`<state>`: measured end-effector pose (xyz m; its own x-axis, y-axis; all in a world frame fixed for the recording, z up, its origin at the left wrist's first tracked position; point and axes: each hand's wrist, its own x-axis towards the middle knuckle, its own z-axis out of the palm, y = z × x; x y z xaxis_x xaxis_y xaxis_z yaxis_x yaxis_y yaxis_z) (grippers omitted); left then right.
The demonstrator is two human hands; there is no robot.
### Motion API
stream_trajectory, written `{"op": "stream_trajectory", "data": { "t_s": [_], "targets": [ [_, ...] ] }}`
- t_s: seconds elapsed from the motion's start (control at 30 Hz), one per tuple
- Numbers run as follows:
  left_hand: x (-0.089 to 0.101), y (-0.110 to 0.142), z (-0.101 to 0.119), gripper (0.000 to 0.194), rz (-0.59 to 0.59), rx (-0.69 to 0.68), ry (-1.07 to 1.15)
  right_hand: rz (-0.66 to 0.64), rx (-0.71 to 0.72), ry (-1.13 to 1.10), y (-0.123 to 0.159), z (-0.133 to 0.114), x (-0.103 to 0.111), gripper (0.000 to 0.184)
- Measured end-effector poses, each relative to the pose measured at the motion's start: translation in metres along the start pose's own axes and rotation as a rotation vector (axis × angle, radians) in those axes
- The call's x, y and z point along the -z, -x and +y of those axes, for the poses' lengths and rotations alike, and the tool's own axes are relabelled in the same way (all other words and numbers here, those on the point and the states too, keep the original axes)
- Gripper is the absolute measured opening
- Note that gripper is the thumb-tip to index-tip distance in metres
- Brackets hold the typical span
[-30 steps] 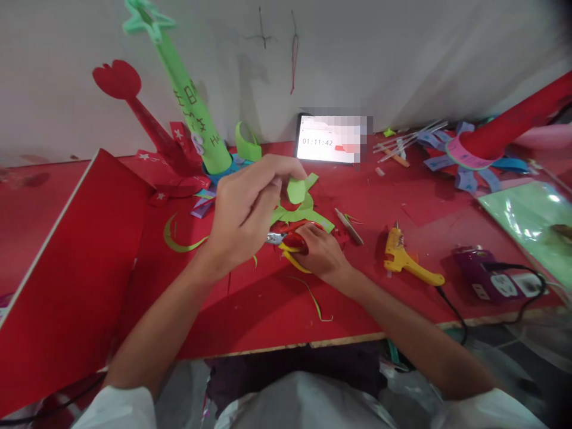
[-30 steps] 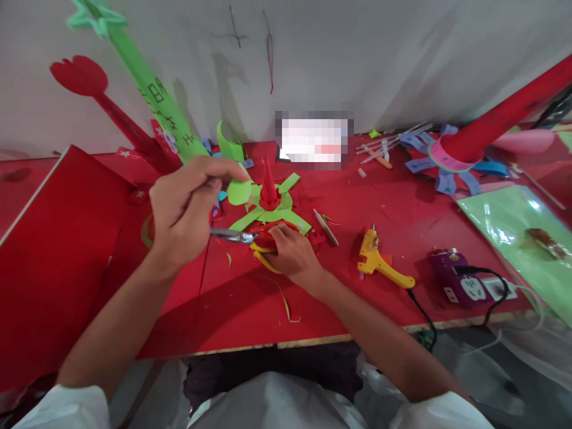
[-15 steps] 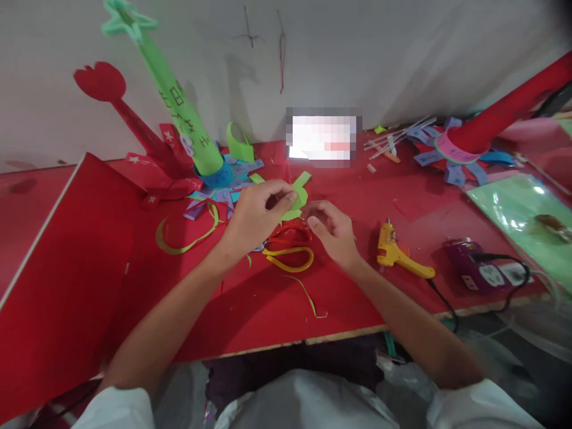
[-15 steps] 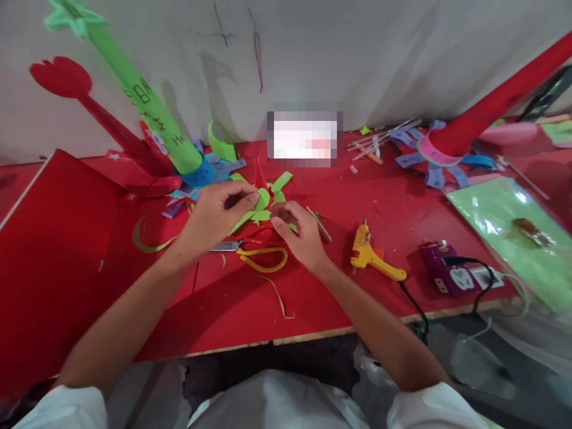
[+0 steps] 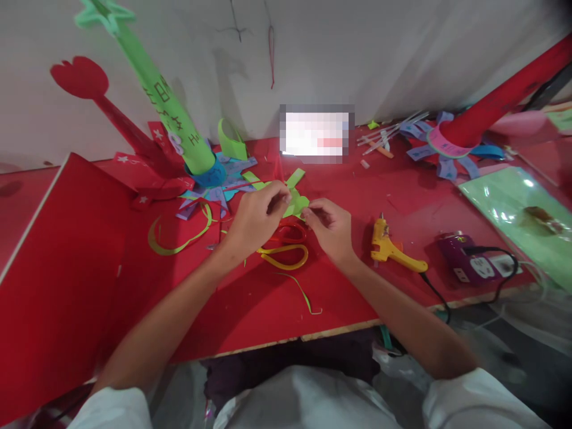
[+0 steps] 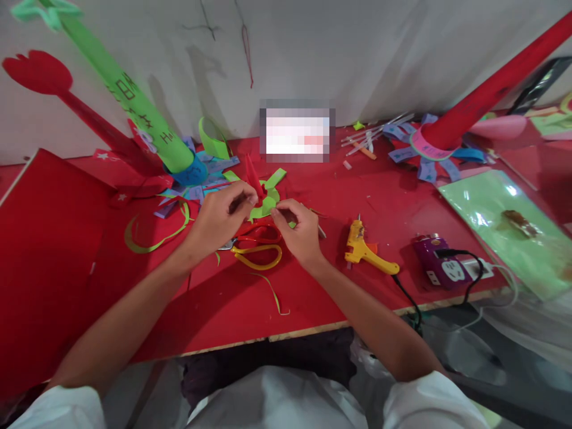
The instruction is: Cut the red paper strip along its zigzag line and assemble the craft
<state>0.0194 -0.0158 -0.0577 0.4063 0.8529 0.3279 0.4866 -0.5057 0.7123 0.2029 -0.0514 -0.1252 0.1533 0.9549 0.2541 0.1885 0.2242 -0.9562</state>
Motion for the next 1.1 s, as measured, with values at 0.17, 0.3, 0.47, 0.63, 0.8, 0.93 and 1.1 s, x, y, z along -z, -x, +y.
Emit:
{"op": "stream_trajectory", "data": {
  "t_s": [0.17, 0.3, 0.47, 0.63, 0.8, 0.93, 1.1],
  "targets": [
    [0.0, 0.003, 0.009, 0.015, -0.021, -0.042, -0.042, 0.091, 0.056, 0.074, 0.0, 0.001, 0.0, 0.025],
    [-0.003, 0.004, 0.01, 0.018, -0.095, -0.024, -0.103, 0.069, 0.152, 0.12, 0.001, 0.003, 0.0, 0.017],
    [-0.007, 0.006, 0.01, 0.015, -0.128, 0.019, -0.128, 0.056, 0.343, 0.244, 0.003, 0.005, 0.0, 0.012],
    [-0.006, 0.008, 0.014, 0.019, -0.156, 0.016, -0.145, 0.076, 0.491, 0.226, 0.001, 0.005, -0.001, 0.007],
    [-0.009, 0.007, 0.012, 0.014, -0.191, 0.003, -0.122, 0.024, 0.572, 0.165, -0.001, 0.005, -0.001, 0.016],
    [-0.009, 0.003, 0.005, 0.023, -0.214, -0.027, 0.046, -0.018, 0.471, 0.037, -0.002, 0.004, 0.0, 0.014],
    [-0.01, -0.001, -0.002, 0.034, -0.19, -0.01, 0.051, -0.015, 0.33, -0.095, -0.003, 0.006, 0.0, 0.005]
  ]
}}
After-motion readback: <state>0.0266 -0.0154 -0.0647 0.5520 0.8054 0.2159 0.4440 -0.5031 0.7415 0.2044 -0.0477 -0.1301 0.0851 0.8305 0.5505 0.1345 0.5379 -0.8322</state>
